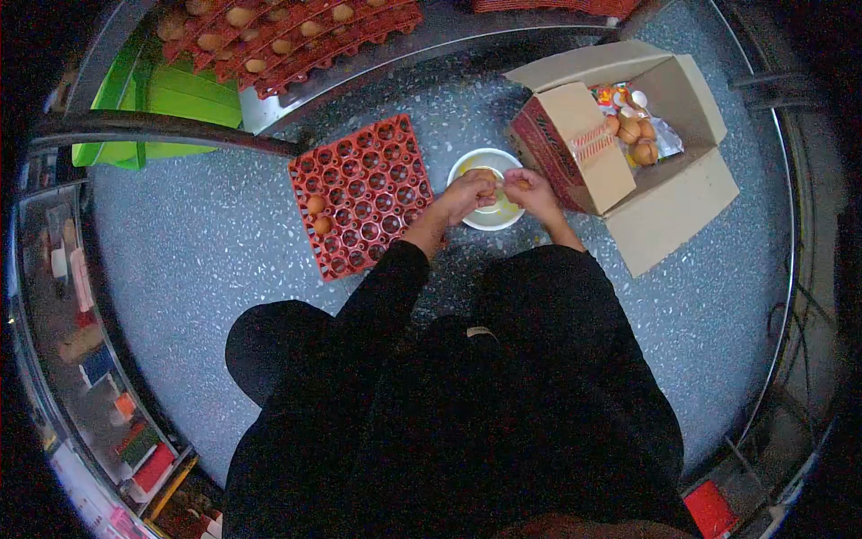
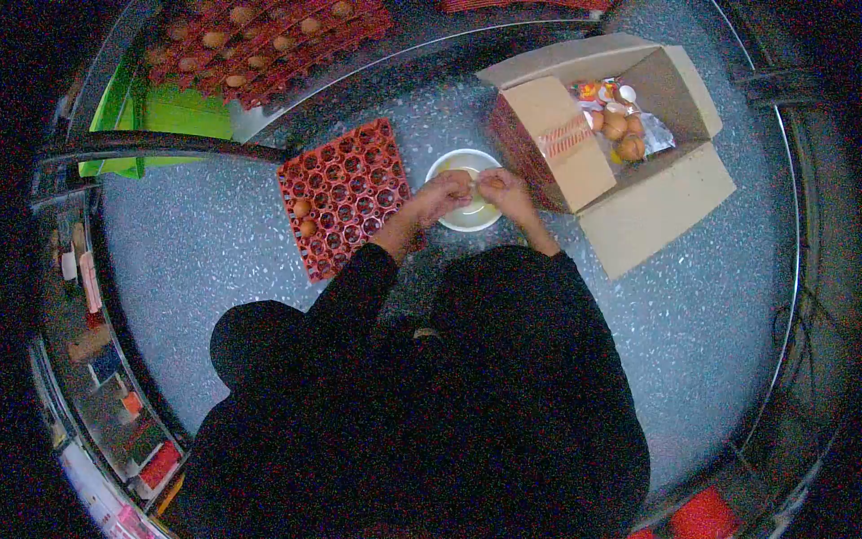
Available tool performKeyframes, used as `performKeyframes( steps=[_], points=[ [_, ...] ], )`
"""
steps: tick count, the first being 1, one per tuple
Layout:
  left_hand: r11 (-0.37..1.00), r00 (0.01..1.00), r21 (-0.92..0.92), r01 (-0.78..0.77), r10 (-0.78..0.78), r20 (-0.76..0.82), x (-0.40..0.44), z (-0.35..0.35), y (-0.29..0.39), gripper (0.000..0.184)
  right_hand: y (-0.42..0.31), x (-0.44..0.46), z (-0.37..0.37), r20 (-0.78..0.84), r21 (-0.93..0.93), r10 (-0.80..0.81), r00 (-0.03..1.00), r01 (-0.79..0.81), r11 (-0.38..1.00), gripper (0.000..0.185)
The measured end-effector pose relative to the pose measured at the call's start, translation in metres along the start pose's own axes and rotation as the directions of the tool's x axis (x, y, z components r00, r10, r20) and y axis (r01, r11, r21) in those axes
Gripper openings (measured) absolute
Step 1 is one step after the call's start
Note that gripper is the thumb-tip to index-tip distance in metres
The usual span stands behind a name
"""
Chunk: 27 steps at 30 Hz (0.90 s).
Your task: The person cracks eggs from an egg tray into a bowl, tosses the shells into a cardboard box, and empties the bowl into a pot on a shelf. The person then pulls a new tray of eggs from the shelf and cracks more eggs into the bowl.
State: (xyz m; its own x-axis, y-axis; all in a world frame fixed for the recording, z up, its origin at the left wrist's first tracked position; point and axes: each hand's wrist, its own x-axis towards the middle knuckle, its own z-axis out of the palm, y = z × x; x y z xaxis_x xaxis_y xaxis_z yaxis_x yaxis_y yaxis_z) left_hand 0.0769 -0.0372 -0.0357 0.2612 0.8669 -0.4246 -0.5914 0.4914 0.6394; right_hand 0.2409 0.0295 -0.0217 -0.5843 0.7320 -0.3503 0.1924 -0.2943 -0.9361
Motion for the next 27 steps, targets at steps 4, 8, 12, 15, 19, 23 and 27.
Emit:
performKeyframes(
  steps=[4,8,12,15,19,23,27],
  points=[
    [0.999,0.984,0.008,0.031,-0.029,-0.178,-0.018,0.022,0.016,0.031,-0.002,0.004,-0.005,0.114,-0.062,0.132,0.985,-0.126,0.990,0.031],
    [0.962,0.982,0.272,-0.002,0.053,-0.181,-0.012,0.004,0.011,0.031,-0.001,0.006,-0.008,0.147,-0.244,0.022,0.989,0.015,0.970,0.032],
    [0.925,0.991,0.370,-0.087,0.118,-0.060,-0.004,-0.008,0.002,0.048,-0.015,0.001,-0.002,0.189,-0.361,0.000,0.982,0.070,0.930,0.033],
    [0.797,0.977,0.604,-0.002,0.130,-0.169,-0.005,-0.007,0.002,0.047,-0.010,0.003,0.001,0.132,-0.554,-0.015,0.991,0.086,0.828,0.034],
    [0.658,0.947,0.746,0.100,0.167,-0.275,-0.012,0.012,0.010,0.029,-0.014,-0.002,0.007,0.094,-0.547,-0.049,0.994,0.093,0.832,0.034],
    [0.538,0.938,0.840,0.071,0.250,-0.240,-0.012,0.009,0.008,0.033,-0.021,-0.004,0.012,0.103,-0.600,-0.083,0.991,0.128,0.790,0.033],
    [0.506,0.933,0.857,0.093,0.256,-0.252,-0.013,0.011,0.012,0.038,-0.011,-0.002,0.012,0.102,-0.654,-0.156,0.982,0.184,0.734,0.034]
  ],
)
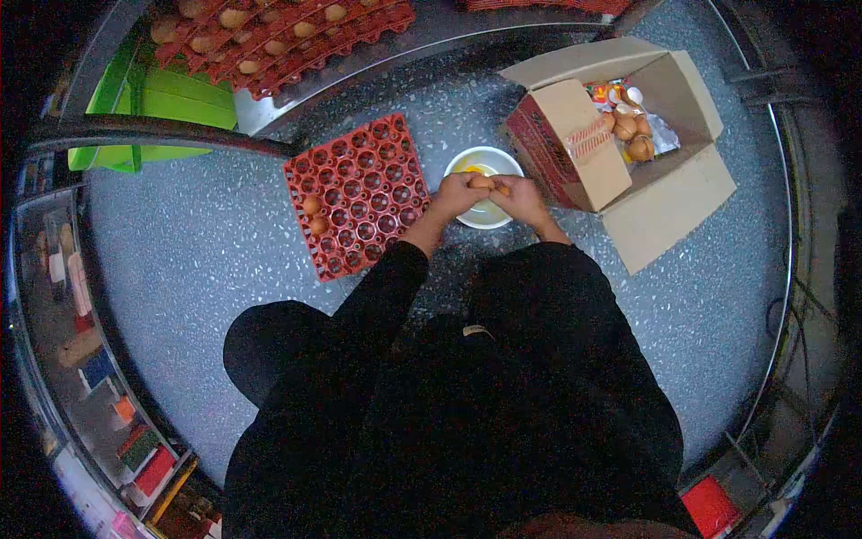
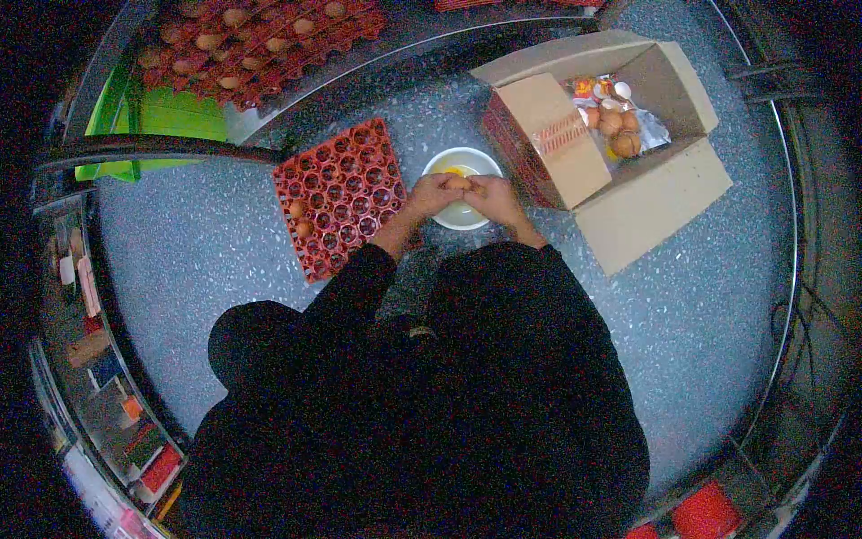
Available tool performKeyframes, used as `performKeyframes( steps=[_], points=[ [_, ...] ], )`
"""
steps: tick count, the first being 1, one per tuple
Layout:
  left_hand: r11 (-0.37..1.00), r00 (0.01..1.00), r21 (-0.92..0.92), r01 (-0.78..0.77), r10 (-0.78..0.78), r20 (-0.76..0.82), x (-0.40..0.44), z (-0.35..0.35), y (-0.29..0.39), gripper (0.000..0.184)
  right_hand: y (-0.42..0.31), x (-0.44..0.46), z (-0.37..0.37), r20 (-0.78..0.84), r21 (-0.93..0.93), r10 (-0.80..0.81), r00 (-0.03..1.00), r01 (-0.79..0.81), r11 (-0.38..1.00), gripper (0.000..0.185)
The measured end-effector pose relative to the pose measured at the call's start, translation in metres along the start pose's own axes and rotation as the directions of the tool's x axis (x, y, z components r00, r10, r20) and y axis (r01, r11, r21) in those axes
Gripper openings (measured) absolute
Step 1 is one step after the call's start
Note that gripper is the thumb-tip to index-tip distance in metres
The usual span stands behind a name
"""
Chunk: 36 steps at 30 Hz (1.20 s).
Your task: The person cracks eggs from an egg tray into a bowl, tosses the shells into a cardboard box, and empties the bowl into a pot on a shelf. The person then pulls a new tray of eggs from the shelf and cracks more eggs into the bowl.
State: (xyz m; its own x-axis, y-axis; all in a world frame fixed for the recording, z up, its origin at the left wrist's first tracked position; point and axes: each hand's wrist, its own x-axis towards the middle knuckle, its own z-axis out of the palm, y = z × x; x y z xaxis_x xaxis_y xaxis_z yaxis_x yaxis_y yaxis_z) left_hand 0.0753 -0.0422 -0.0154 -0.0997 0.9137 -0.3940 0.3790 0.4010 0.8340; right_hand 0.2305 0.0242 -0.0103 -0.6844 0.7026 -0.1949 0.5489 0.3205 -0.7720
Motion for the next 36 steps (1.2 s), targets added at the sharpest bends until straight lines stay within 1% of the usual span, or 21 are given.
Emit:
performKeyframes(
  steps=[4,6,10,12,13,15,16,18,19,21,22,24,25,26,28,29,30,31,32,34,36],
  points=[
    [0.998,1.000,-0.070,0.009,-0.009,0.006,0.005,0.005,-0.012,0.036,-0.001,-0.001,0.001,-0.012,-0.039,-0.029,0.999,0.029,0.999,0.033],
    [0.992,0.999,-0.116,0.041,-0.040,0.007,0.009,0.007,-0.019,0.048,-0.008,-0.003,-0.005,-0.042,-0.088,-0.055,0.998,0.051,0.995,0.033],
    [0.992,0.999,-0.122,-0.017,0.022,0.038,0.001,-0.002,-0.010,0.052,-0.009,-0.009,-0.013,-0.047,-0.013,-0.087,0.995,0.087,0.996,0.035],
    [0.988,0.987,-0.002,-0.152,0.152,0.059,-0.004,-0.006,-0.003,0.051,-0.007,-0.012,-0.014,-0.044,-0.389,-0.236,0.971,0.201,0.899,0.037],
    [0.988,0.986,-0.002,-0.154,0.154,0.060,-0.002,-0.004,-0.008,0.051,-0.004,-0.013,-0.013,-0.045,-0.390,-0.235,0.971,0.200,0.899,0.037],
    [0.885,0.904,0.188,-0.426,0.424,0.053,0.003,0.001,-0.017,0.052,0.001,-0.015,-0.010,-0.044,-0.572,-0.425,0.904,0.326,0.752,0.039],
    [0.884,0.903,0.188,-0.429,0.427,0.054,0.003,0.000,-0.015,0.052,0.001,-0.016,-0.009,-0.045,-0.574,-0.425,0.904,0.325,0.751,0.039],
    [0.782,0.853,0.345,-0.520,0.500,0.153,0.002,0.000,-0.010,0.051,0.001,-0.019,-0.007,0.007,-0.730,-0.496,0.868,0.343,0.591,0.039],
    [0.777,0.848,0.344,-0.527,0.506,0.157,0.004,0.002,-0.013,0.051,-0.002,-0.020,-0.007,0.002,-0.734,-0.494,0.869,0.336,0.590,0.039],
    [0.647,0.778,0.462,-0.606,0.603,0.177,0.007,0.007,-0.018,0.049,-0.008,-0.024,-0.007,0.023,-0.803,-0.489,0.872,0.308,0.511,0.040],
    [0.640,0.770,0.459,-0.616,0.611,0.183,0.004,0.005,-0.012,0.049,-0.011,-0.025,-0.007,0.015,-0.809,-0.486,0.874,0.296,0.508,0.040],
    [0.719,0.822,0.405,-0.565,0.536,0.194,-0.002,-0.003,-0.002,0.049,-0.015,-0.026,-0.007,-0.026,-0.786,-0.495,0.869,0.288,0.547,0.042],
    [0.759,0.816,0.311,-0.573,0.563,0.131,0.002,-0.004,-0.004,0.046,-0.021,-0.027,-0.009,-0.076,-0.786,-0.498,0.864,0.256,0.563,0.038],
    [0.753,0.811,0.309,-0.581,0.569,0.136,0.000,-0.012,0.007,0.046,-0.031,-0.027,-0.015,-0.082,-0.790,-0.495,0.865,0.247,0.562,0.038],
    [0.814,0.836,0.190,-0.548,0.534,0.125,-0.004,-0.033,0.038,0.044,-0.055,-0.028,-0.037,-0.155,-0.656,-0.504,0.849,0.294,0.695,0.033],
    [0.791,0.813,0.186,-0.582,0.571,0.117,-0.005,-0.044,0.057,0.043,-0.067,-0.030,-0.050,-0.161,-0.660,-0.502,0.850,0.285,0.695,0.033],
    [0.787,0.808,0.186,-0.589,0.576,0.122,-0.006,-0.055,0.078,0.043,-0.080,-0.031,-0.064,-0.200,-0.591,-0.456,0.867,0.264,0.762,0.032],
    [0.793,0.807,0.167,-0.586,0.552,0.211,-0.008,-0.066,0.100,0.046,-0.094,-0.032,-0.078,-0.234,-0.515,-0.408,0.883,0.243,0.822,0.031],
    [0.801,0.800,0.150,-0.579,0.522,0.295,-0.011,-0.078,0.120,0.049,-0.105,-0.034,-0.094,-0.237,-0.516,-0.408,0.882,0.242,0.822,0.031],
    [0.683,0.700,0.174,-0.710,0.656,0.281,-0.013,-0.085,0.167,0.050,-0.124,-0.043,-0.130,-0.380,-0.439,-0.427,0.820,0.246,0.864,0.033],
    [0.576,0.564,0.049,-0.816,0.776,0.283,0.004,-0.075,0.203,0.048,-0.143,-0.059,-0.169,-0.438,-0.391,-0.185,0.880,-0.001,0.920,0.035]
  ],
)
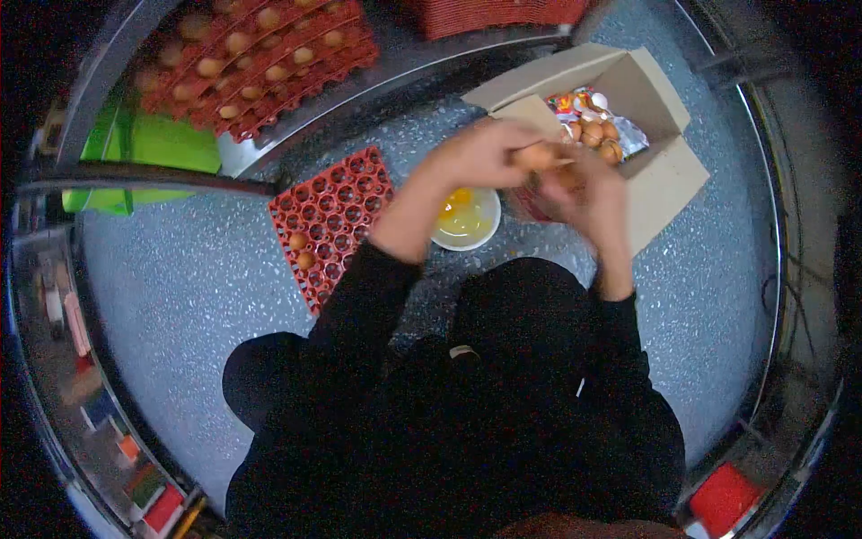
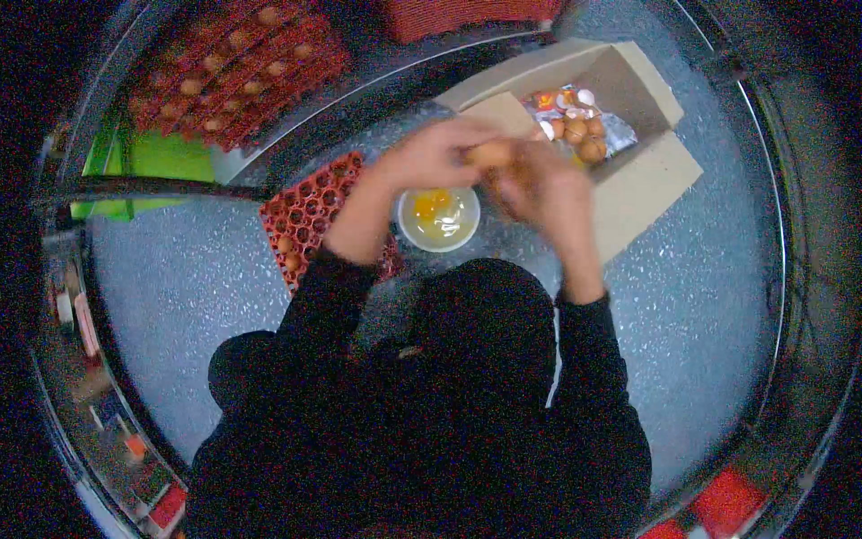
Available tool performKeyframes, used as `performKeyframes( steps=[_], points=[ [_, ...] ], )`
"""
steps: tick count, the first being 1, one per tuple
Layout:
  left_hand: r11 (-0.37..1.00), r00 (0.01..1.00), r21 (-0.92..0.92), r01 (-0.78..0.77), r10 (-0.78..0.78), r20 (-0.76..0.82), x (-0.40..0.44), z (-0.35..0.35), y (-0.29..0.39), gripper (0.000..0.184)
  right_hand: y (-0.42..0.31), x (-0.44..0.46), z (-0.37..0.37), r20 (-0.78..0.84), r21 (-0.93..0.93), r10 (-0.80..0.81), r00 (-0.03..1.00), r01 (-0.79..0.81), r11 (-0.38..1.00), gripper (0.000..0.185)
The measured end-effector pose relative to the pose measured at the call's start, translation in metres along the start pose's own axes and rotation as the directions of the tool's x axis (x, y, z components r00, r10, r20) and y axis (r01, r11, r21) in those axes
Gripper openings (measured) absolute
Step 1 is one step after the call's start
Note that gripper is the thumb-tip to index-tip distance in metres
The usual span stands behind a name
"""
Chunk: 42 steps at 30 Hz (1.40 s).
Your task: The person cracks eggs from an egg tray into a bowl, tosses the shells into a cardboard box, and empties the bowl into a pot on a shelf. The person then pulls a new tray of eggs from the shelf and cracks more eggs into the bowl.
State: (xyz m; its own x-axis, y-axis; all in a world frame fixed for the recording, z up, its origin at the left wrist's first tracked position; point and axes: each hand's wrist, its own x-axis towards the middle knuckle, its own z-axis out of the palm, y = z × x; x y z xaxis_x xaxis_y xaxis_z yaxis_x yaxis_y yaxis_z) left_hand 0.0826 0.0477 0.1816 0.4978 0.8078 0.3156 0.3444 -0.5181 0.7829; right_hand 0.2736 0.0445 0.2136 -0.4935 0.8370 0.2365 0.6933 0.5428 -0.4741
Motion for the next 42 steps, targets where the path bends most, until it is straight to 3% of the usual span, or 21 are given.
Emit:
performKeyframes(
  steps=[2,3,4,6,9,11,12,14,15,16,17,18,21,24,26,27,28,34,36,40,42],
  points=[
    [0.976,0.964,0.075,-0.206,0.215,-0.153,0.053,0.025,-0.013,0.040,0.023,0.010,-0.027,-0.110,-0.076,0.131,0.985,-0.140,0.987,0.038],
    [0.956,0.937,0.094,-0.276,0.290,-0.197,0.078,0.039,-0.015,0.041,0.051,0.015,-0.035,-0.173,-0.044,0.046,0.984,-0.054,0.998,0.037],
    [0.963,0.972,0.252,-0.098,0.146,-0.182,0.086,0.039,0.003,0.044,0.063,0.022,-0.046,-0.212,-0.106,0.102,0.972,-0.126,0.986,0.038],
    [0.940,0.838,0.340,-0.005,0.189,-0.512,0.103,0.054,0.006,0.043,0.081,0.034,-0.051,-0.278,-0.206,0.247,0.928,-0.308,0.929,0.039],
    [0.884,0.765,0.455,0.107,0.218,-0.606,0.081,0.042,-0.002,0.040,0.103,0.033,-0.052,-0.178,-0.136,0.301,0.937,-0.326,0.935,0.039],
    [0.934,0.783,0.297,0.199,0.031,-0.621,0.027,0.013,-0.015,0.042,0.111,0.023,-0.045,-0.302,-0.227,0.223,0.927,-0.297,0.927,0.038],
    [0.935,0.594,0.252,0.250,0.057,-0.803,-0.005,0.007,-0.029,0.032,0.102,0.016,-0.044,-0.289,-0.217,0.230,0.929,-0.297,0.930,0.038],
    [0.779,0.267,-0.002,0.627,-0.217,-0.939,-0.078,-0.016,-0.039,0.022,0.070,0.007,-0.043,-0.195,0.006,0.240,0.951,-0.244,0.970,0.037],
    [0.608,0.076,-0.021,0.794,-0.133,-0.988,-0.117,-0.020,-0.060,0.024,0.066,0.002,-0.033,-0.182,0.267,0.182,0.966,-0.130,0.955,0.035],
    [0.348,-0.029,-0.076,0.935,-0.137,-0.990,-0.161,-0.024,-0.079,0.026,0.055,0.001,-0.027,-0.180,0.272,0.187,0.966,-0.134,0.953,0.035],
    [0.006,-0.110,-0.119,0.993,-0.331,-0.937,-0.204,-0.027,-0.086,0.029,0.040,-0.001,-0.021,-0.077,0.310,0.145,0.986,-0.114,0.944,0.035],
    [-0.226,-0.342,-0.271,0.936,-0.397,-0.852,-0.229,-0.027,-0.088,0.036,0.027,-0.001,-0.015,0.018,0.350,0.095,0.995,-0.095,0.932,0.035],
    [-0.339,-0.347,-0.184,0.923,-0.521,-0.780,-0.325,-0.005,-0.148,0.041,0.004,0.001,0.006,0.176,0.451,-0.022,0.984,-0.061,0.890,0.035],
    [-0.308,-0.468,-0.355,0.883,-0.515,-0.718,-0.324,-0.005,-0.130,0.042,0.002,0.003,0.038,0.218,0.491,-0.044,0.975,-0.071,0.868,0.035],
    [-0.266,-0.273,-0.120,0.957,-0.673,-0.688,-0.344,-0.004,-0.147,0.041,0.001,-0.003,0.050,0.356,0.556,0.043,0.933,-0.249,0.793,0.034],
    [-0.138,0.059,0.232,0.963,-0.732,-0.678,-0.356,-0.005,-0.152,0.040,0.001,-0.005,0.057,0.493,0.608,0.078,0.867,-0.407,0.682,0.033],
    [-0.125,0.070,0.237,0.963,-0.738,-0.672,-0.358,-0.006,-0.153,0.040,0.004,-0.008,0.065,0.489,0.602,0.092,0.868,-0.411,0.685,0.033],
    [-0.310,-0.409,-0.267,0.912,-0.728,-0.551,-0.350,-0.016,-0.130,0.061,0.009,-0.019,0.088,0.654,0.623,0.064,0.754,-0.584,0.520,0.029],
    [-0.246,-0.390,-0.312,0.918,-0.708,-0.589,-0.339,-0.020,-0.115,0.057,0.024,-0.027,0.108,0.669,0.601,0.042,0.742,-0.574,0.556,0.026],
    [-0.021,-0.163,-0.214,0.977,-0.720,-0.675,-0.294,-0.038,-0.100,0.042,0.029,-0.036,0.130,0.652,0.659,0.023,0.758,-0.581,0.478,0.025],
    [0.015,-0.164,-0.263,0.965,-0.745,-0.646,-0.251,-0.045,-0.086,0.034,0.029,-0.040,0.137,0.724,0.658,0.072,0.686,-0.719,0.224,0.029]
  ],
)
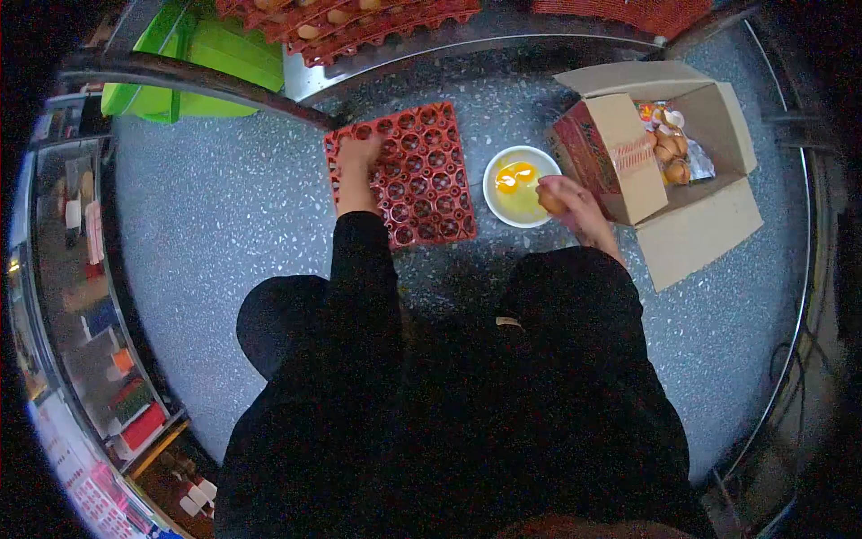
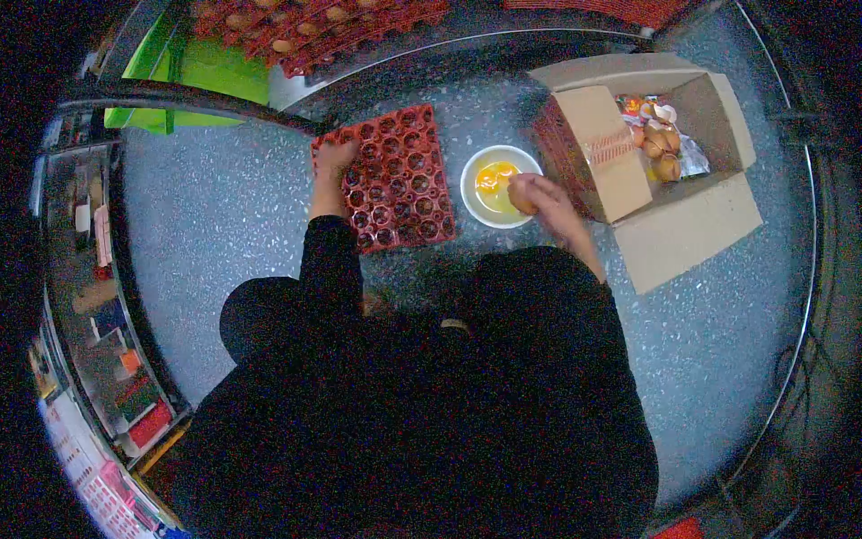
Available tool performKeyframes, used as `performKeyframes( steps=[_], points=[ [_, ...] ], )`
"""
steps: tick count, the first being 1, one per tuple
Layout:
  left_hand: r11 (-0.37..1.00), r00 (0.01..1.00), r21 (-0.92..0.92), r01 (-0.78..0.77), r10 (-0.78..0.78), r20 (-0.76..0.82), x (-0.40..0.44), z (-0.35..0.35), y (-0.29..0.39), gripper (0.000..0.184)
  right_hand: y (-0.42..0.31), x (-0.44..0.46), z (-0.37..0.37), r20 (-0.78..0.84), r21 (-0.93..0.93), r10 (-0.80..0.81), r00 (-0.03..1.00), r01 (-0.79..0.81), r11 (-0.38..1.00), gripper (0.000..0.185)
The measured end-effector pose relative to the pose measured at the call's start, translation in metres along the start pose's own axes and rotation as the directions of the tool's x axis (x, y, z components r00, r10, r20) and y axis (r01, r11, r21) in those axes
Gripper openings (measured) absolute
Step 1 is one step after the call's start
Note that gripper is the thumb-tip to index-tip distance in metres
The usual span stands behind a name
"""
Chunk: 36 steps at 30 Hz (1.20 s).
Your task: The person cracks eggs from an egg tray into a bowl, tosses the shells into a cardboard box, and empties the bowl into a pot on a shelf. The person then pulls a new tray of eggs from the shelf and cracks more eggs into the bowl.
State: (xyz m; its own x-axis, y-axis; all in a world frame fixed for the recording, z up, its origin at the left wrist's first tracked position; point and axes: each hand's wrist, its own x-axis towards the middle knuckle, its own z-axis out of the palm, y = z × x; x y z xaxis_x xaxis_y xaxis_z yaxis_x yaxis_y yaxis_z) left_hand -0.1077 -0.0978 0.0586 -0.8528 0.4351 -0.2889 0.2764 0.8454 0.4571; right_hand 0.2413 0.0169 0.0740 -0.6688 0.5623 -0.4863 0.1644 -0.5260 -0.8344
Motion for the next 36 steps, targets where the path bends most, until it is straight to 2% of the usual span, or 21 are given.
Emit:
performKeyframes(
  steps=[2,3,4,6,7,8,10,11,12,14,16,18,20,23,24,27,29,30,32,34,36],
  points=[
    [0.973,0.973,-0.231,0.002,0.052,0.225,-0.016,0.011,0.032,0.027,0.012,0.009,0.000,-0.012,-0.090,-0.047,0.999,0.046,0.995,0.030],
    [0.895,0.925,-0.445,-0.023,0.187,0.330,-0.021,0.024,0.040,0.023,0.019,0.013,-0.001,-0.017,-0.180,-0.090,0.996,0.085,0.980,0.032],
    [0.813,0.855,-0.574,0.096,0.228,0.465,-0.026,0.044,0.045,0.022,0.024,0.018,0.000,-0.023,-0.182,-0.094,0.995,0.089,0.979,0.032],
    [0.653,0.662,-0.702,0.282,0.398,0.636,-0.043,0.082,0.054,0.025,0.031,0.024,0.007,-0.118,-0.363,-0.355,0.928,0.292,0.885,0.033],
    [0.595,0.549,-0.729,0.339,0.504,0.667,-0.057,0.097,0.058,0.031,0.022,0.020,0.014,-0.133,-0.372,-0.361,0.923,0.291,0.881,0.037],
    [0.552,0.445,-0.664,0.503,0.493,0.747,-0.070,0.106,0.067,0.029,0.025,0.023,0.012,-0.141,-0.375,-0.361,0.922,0.288,0.881,0.037],
    [0.537,0.410,-0.566,0.626,0.390,0.824,-0.101,0.109,0.080,0.029,0.032,0.028,0.006,-0.094,-0.638,-0.621,0.778,0.431,0.638,0.038],
    [0.536,0.403,-0.562,0.630,0.393,0.827,-0.101,0.130,0.075,0.029,0.028,0.024,0.008,-0.072,-0.642,-0.633,0.771,0.450,0.621,0.034],
    [0.484,0.334,-0.552,0.679,0.465,0.820,-0.102,0.150,0.067,0.030,0.025,0.020,0.010,-0.074,-0.647,-0.630,0.773,0.443,0.620,0.034],
    [0.427,0.268,-0.533,0.731,0.538,0.799,-0.108,0.160,0.068,0.032,0.023,0.017,0.012,-0.060,-0.748,-0.807,0.587,0.509,0.426,0.033],
    [0.412,0.344,-0.531,0.741,0.446,0.826,-0.118,0.160,0.072,0.041,0.028,0.018,0.013,0.002,-0.756,-0.804,0.595,0.527,0.388,0.034],
    [0.388,0.344,-0.532,0.752,0.458,0.820,-0.131,0.151,0.084,0.043,0.033,0.020,0.014,0.063,-0.761,-0.800,0.597,0.547,0.348,0.035],
    [0.363,0.349,-0.536,0.762,0.467,0.813,-0.130,0.159,0.081,0.045,0.036,0.020,0.016,0.058,-0.741,-0.725,0.687,0.516,0.429,0.034],
    [0.408,0.356,-0.534,0.741,0.437,0.826,-0.126,0.163,0.074,0.049,0.037,0.019,0.017,-0.023,-0.737,-0.762,0.647,0.504,0.451,0.035],
    [0.348,0.349,-0.534,0.771,0.470,0.811,-0.129,0.164,0.077,0.051,0.038,0.020,0.016,-0.026,-0.738,-0.761,0.649,0.500,0.452,0.035],
    [0.325,0.340,-0.523,0.788,0.480,0.809,-0.131,0.163,0.082,0.047,0.047,0.028,0.010,0.094,-0.765,-0.711,0.697,0.508,0.397,0.035],
    [0.352,0.345,-0.518,0.779,0.449,0.824,-0.126,0.167,0.077,0.044,0.052,0.033,0.003,-0.113,-0.610,-0.650,0.751,0.464,0.642,0.032],
    [0.377,0.360,-0.530,0.760,0.435,0.825,-0.123,0.169,0.075,0.039,0.057,0.039,-0.003,-0.111,-0.611,-0.649,0.752,0.464,0.642,0.032],
    [0.401,0.373,-0.539,0.741,0.422,0.827,-0.117,0.176,0.070,0.034,0.065,0.049,-0.020,-0.252,-0.109,-0.376,0.892,0.360,0.927,0.032],
    [0.460,0.325,-0.550,0.697,0.481,0.814,-0.112,0.184,0.066,0.025,0.063,0.048,-0.026,-0.273,-0.081,-0.268,0.924,0.255,0.963,0.029],
    [0.486,0.276,-0.588,0.646,0.569,0.774,-0.107,0.189,0.058,0.023,0.054,0.047,-0.028,-0.208,-0.282,0.058,0.976,-0.117,0.952,0.029]
  ],
)
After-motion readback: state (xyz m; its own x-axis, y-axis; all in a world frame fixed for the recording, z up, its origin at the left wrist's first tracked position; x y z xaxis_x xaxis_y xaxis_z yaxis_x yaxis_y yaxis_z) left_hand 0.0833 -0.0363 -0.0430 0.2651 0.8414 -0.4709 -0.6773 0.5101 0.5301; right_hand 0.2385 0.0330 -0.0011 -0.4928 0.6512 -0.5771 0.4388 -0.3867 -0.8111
